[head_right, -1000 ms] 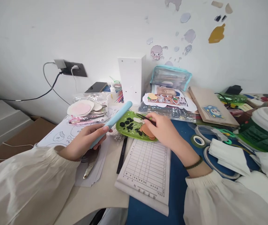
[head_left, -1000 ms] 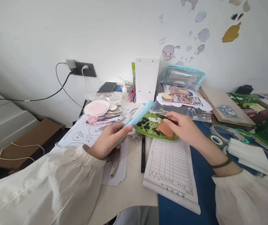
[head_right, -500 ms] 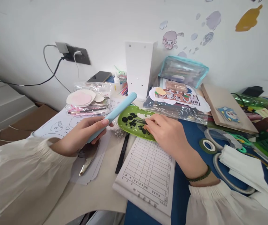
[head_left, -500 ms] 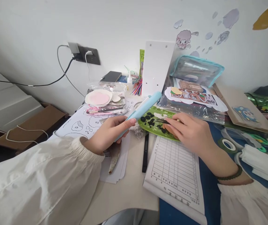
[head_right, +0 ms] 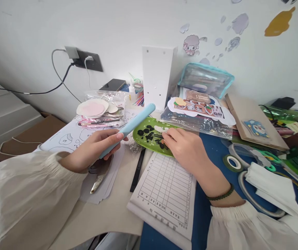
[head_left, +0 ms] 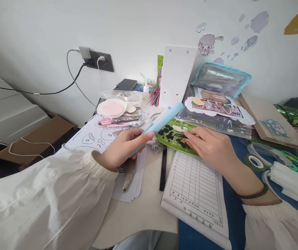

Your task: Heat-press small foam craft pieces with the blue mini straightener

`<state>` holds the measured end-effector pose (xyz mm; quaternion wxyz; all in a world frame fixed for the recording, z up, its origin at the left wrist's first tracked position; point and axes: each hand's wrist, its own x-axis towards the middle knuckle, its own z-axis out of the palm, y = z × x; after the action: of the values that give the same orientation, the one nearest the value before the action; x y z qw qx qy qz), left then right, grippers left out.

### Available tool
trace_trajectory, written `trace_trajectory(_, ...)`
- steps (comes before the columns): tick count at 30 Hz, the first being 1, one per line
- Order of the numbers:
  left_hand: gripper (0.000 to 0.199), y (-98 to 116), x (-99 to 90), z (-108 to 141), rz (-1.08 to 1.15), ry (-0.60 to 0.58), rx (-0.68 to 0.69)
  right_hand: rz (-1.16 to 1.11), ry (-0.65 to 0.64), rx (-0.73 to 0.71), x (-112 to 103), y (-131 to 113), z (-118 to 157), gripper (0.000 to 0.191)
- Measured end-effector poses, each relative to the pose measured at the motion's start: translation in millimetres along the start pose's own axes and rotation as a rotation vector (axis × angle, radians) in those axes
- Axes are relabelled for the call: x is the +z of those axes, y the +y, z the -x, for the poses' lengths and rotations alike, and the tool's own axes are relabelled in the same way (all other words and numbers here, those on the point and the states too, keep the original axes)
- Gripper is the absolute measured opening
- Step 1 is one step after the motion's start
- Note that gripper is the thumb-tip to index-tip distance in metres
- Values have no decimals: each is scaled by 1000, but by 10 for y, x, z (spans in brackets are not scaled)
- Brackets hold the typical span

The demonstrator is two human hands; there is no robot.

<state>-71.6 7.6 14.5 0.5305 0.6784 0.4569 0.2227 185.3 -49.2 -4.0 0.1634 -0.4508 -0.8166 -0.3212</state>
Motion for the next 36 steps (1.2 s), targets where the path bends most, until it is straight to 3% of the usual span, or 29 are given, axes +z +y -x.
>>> trace_trajectory(15, 34, 20, -10, 17, 129, 2, 55, -77, 43, 47, -17, -9, 22, 13)
trace_trajectory(22, 27, -8, -28, -7, 74, 47, -24, -87, 59, 64, -9, -11, 19, 12)
trace_trajectory(27, 21, 1, -28, -4, 70, 19, -20, -16, 19, 0, -5, -25, 5, 10)
trace_trajectory(36, 22, -17, -22, -6, 48, 33, -3, -35, 80, 44, -38, -38, -5, 11)
